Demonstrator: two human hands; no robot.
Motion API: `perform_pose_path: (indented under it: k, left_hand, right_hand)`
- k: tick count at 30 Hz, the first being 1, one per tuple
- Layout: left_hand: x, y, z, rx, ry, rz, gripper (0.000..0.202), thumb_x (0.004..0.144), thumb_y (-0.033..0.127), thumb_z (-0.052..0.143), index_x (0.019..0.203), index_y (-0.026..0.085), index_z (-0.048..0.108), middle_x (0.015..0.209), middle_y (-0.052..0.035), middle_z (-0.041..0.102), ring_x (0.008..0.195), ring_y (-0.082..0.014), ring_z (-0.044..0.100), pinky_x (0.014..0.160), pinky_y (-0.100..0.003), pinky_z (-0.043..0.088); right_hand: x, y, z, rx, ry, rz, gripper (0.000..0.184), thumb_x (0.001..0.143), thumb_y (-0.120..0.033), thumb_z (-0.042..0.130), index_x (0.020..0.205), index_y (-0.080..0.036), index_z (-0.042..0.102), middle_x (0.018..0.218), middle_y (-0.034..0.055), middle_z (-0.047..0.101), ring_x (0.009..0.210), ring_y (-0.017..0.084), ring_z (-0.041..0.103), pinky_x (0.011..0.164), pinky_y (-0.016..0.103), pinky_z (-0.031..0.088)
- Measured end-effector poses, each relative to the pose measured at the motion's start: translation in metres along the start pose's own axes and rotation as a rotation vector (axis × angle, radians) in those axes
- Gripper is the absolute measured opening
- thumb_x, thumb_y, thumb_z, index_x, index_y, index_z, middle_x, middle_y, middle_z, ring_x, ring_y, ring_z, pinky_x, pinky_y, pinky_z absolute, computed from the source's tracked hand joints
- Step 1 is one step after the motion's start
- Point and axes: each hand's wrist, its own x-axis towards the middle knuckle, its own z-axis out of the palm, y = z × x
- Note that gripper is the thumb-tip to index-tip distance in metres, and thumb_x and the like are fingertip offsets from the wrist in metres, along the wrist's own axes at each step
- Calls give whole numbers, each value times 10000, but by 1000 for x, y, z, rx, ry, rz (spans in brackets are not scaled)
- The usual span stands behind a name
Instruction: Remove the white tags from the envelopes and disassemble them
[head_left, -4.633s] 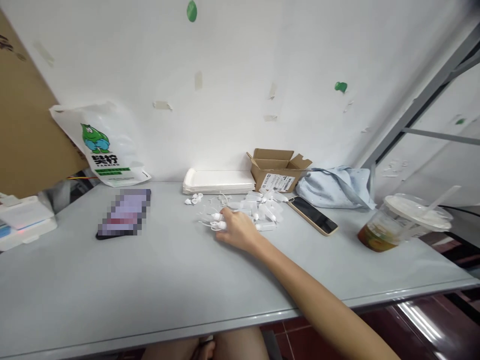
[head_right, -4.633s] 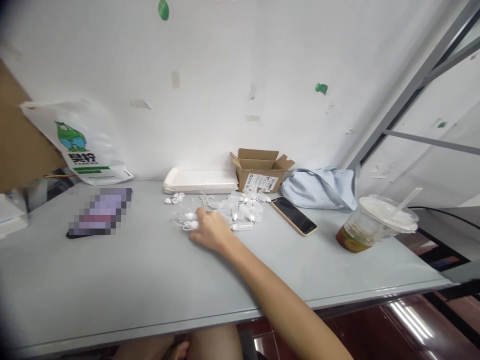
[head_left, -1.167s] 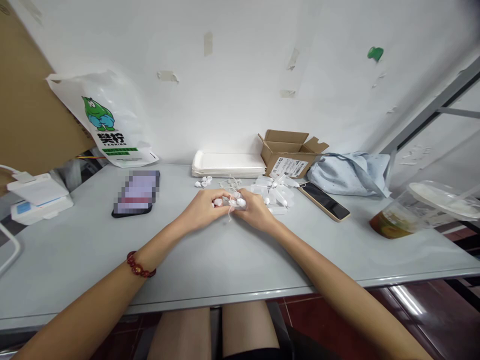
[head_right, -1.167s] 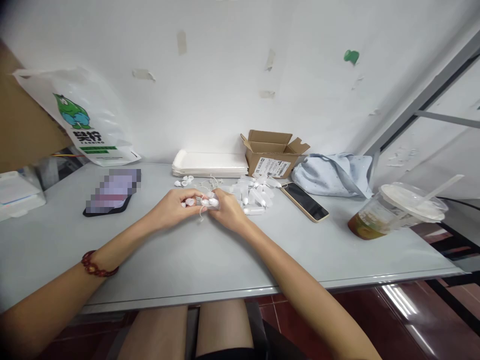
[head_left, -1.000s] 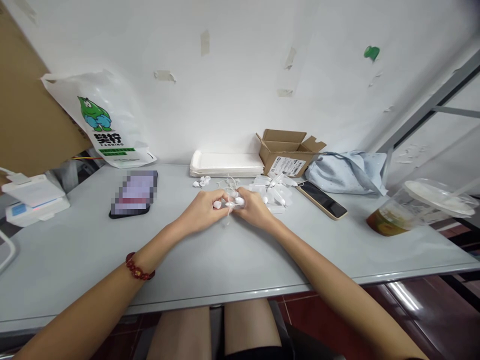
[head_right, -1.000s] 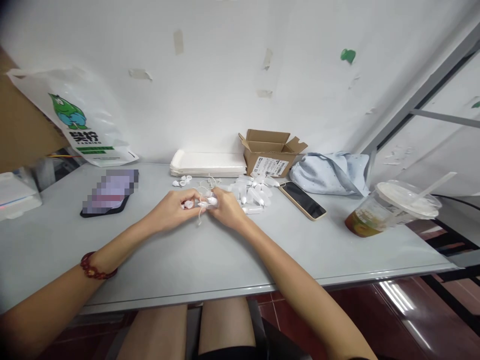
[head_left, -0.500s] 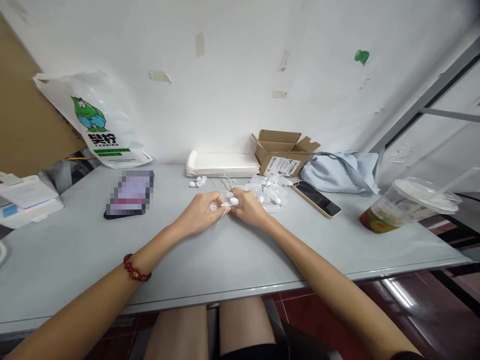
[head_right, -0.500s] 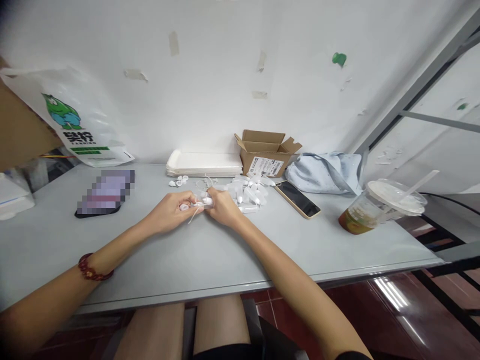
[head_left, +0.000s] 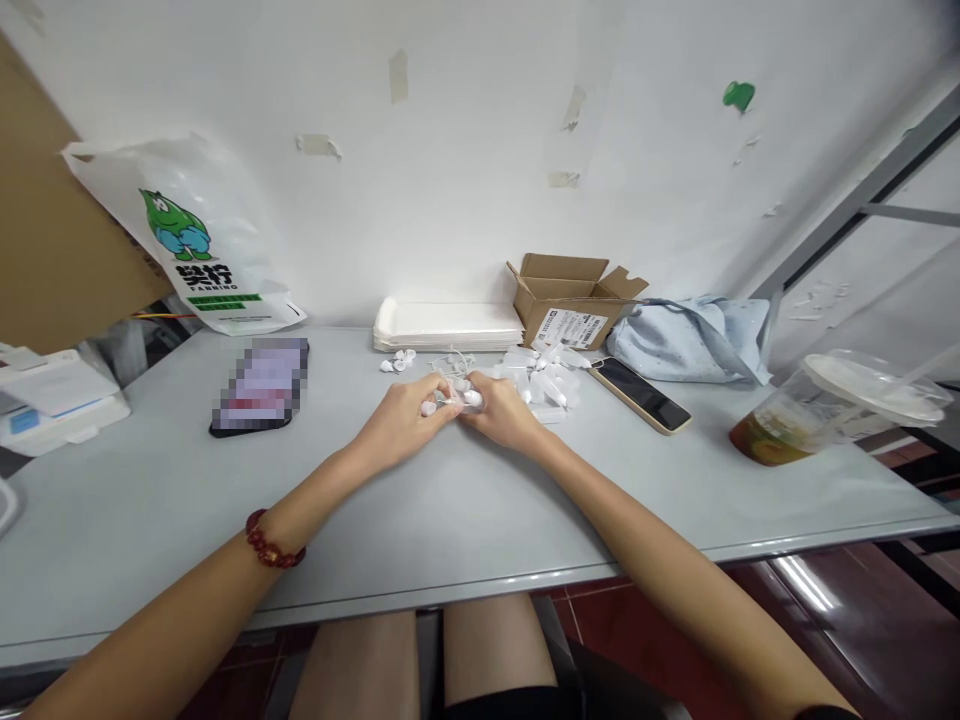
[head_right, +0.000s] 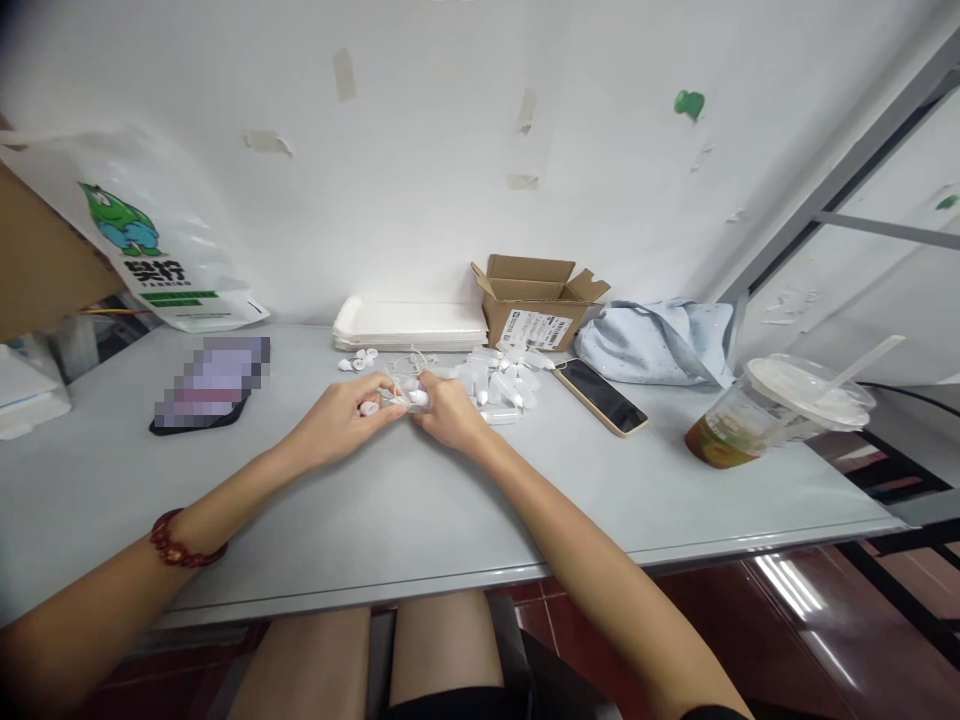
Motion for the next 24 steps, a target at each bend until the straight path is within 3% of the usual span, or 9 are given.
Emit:
perform_pose_path:
  k: [5, 11, 14, 18, 24]
  left_hand:
    - [1, -1, 2, 26, 2, -9, 332, 829, 444, 464, 663, 178, 572, 523, 33, 438, 504, -114, 364, 508, -230, 250]
    - [0, -6, -1, 86, -32, 81, 264, 778, 416, 557, 923, 199, 600, 539, 48, 437, 508, -128, 390, 517, -223, 271]
    - [0, -6, 0, 98, -37, 65, 232, 815, 406, 499, 798, 193, 589, 535, 36, 451, 509, -126, 389, 519, -227, 270]
    - [1, -1, 0, 72, -19, 1, 338, 834, 436, 452, 631, 185, 553, 507, 28, 434, 485, -118, 361, 501, -239, 246]
    - [1, -2, -3, 72, -18, 46, 260, 766, 430, 563, 879, 201, 610, 546, 39, 463, 510, -134, 396, 518, -231, 271]
  right_hand:
    - [0, 0, 1, -8, -7, -25, 102, 736, -212, 563, 800, -193, 486, 706, 15, 592, 620, 149, 514, 569, 224, 332]
    - [-1, 1, 0, -24, -18, 5, 128, 717, -195, 577, 796, -196, 477, 699, 12, 593, 627, 159, 529, 565, 230, 330]
    - [-2, 1, 1, -33, -21, -10, 128, 726, -202, 569, 827, -193, 490, 747, 26, 609, 660, 168, 545, 576, 235, 339]
    - [-2, 1, 2, -32, -19, -29, 122, 755, -225, 548, 861, -186, 501, 800, 45, 625, 697, 177, 561, 593, 242, 351]
    - [-2, 0, 1, -52, -16, 6, 130, 731, -196, 569, 833, -192, 488, 771, 41, 621, 678, 180, 557, 578, 239, 345]
